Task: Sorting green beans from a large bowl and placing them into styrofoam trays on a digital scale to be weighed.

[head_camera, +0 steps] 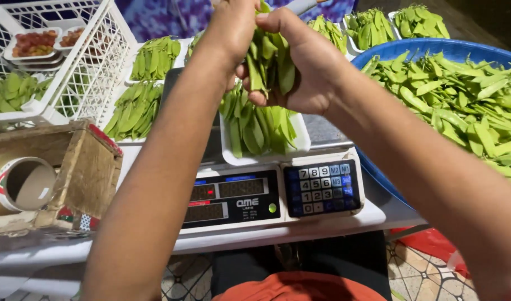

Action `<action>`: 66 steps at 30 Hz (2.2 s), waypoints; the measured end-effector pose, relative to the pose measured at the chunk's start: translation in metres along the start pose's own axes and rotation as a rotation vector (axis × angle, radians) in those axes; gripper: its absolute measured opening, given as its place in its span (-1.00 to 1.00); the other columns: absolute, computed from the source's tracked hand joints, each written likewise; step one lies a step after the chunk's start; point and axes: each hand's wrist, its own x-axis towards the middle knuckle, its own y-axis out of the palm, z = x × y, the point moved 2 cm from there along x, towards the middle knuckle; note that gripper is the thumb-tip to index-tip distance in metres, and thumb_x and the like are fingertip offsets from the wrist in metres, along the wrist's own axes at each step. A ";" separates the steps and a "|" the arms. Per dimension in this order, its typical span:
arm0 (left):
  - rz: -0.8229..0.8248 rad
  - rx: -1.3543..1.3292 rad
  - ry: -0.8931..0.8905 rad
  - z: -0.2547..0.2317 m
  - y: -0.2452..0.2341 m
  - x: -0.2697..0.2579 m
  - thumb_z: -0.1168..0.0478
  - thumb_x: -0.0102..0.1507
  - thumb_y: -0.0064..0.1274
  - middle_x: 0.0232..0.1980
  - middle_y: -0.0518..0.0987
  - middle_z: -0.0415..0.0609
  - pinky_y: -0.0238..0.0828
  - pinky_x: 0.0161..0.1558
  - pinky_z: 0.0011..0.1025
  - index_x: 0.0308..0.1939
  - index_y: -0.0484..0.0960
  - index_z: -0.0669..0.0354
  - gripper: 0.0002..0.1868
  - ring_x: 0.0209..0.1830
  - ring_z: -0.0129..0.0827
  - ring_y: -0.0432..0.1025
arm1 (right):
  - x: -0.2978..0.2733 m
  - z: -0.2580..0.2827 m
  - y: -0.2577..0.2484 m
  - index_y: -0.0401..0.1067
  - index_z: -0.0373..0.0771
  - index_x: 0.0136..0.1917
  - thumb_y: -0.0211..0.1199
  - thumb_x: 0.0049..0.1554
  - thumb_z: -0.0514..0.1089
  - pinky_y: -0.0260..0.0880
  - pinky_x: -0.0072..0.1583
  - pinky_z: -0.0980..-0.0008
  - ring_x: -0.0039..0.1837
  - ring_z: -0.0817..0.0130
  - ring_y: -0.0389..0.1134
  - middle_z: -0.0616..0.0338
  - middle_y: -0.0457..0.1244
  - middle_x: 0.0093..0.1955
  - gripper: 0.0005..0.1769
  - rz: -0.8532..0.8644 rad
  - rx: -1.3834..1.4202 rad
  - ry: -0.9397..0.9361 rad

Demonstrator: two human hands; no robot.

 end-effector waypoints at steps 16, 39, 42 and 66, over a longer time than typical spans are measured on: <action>0.189 0.431 -0.296 -0.017 -0.028 -0.028 -0.20 0.29 -0.15 -0.18 0.59 -0.34 0.31 -0.39 -0.55 -0.09 0.59 -0.14 -0.64 -0.28 -0.62 0.47 | 0.021 -0.005 -0.028 0.43 -0.05 -0.10 0.04 0.26 0.11 0.22 -0.29 0.52 -0.30 0.51 0.32 0.30 0.35 -0.28 -0.72 -0.233 -0.222 -0.106; 0.371 0.427 -0.520 0.004 -0.039 -0.055 0.41 0.34 0.07 -0.45 0.57 -0.03 0.44 -0.55 -0.61 -0.47 0.51 0.22 -0.74 -0.56 -0.47 0.46 | 0.008 -0.017 -0.022 0.37 -0.34 0.05 -0.06 0.43 -0.06 0.41 -0.25 0.30 -0.16 0.20 0.33 -0.02 0.29 -0.11 -0.68 -0.266 -1.025 0.099; 0.336 0.444 -0.552 0.009 -0.038 -0.059 0.46 0.36 0.08 -0.37 0.59 0.05 0.47 -0.58 -0.64 -0.33 0.53 0.31 -0.84 -0.55 -0.43 0.47 | -0.002 -0.014 -0.016 0.32 -0.37 0.29 0.00 0.37 -0.12 0.58 -0.13 0.25 -0.01 0.06 0.39 -0.22 0.32 0.18 -0.67 -0.292 -1.108 0.123; 0.242 0.682 -0.595 0.000 -0.081 -0.085 0.35 0.35 0.11 -0.38 0.57 -0.18 0.34 -0.42 -0.68 -0.34 0.56 0.06 -0.84 -0.48 -0.58 0.31 | -0.039 -0.013 -0.039 0.10 -0.03 0.59 0.03 0.26 -0.20 0.29 -0.01 0.29 0.03 0.20 0.32 -0.08 0.27 0.30 -0.36 -0.376 -1.130 0.178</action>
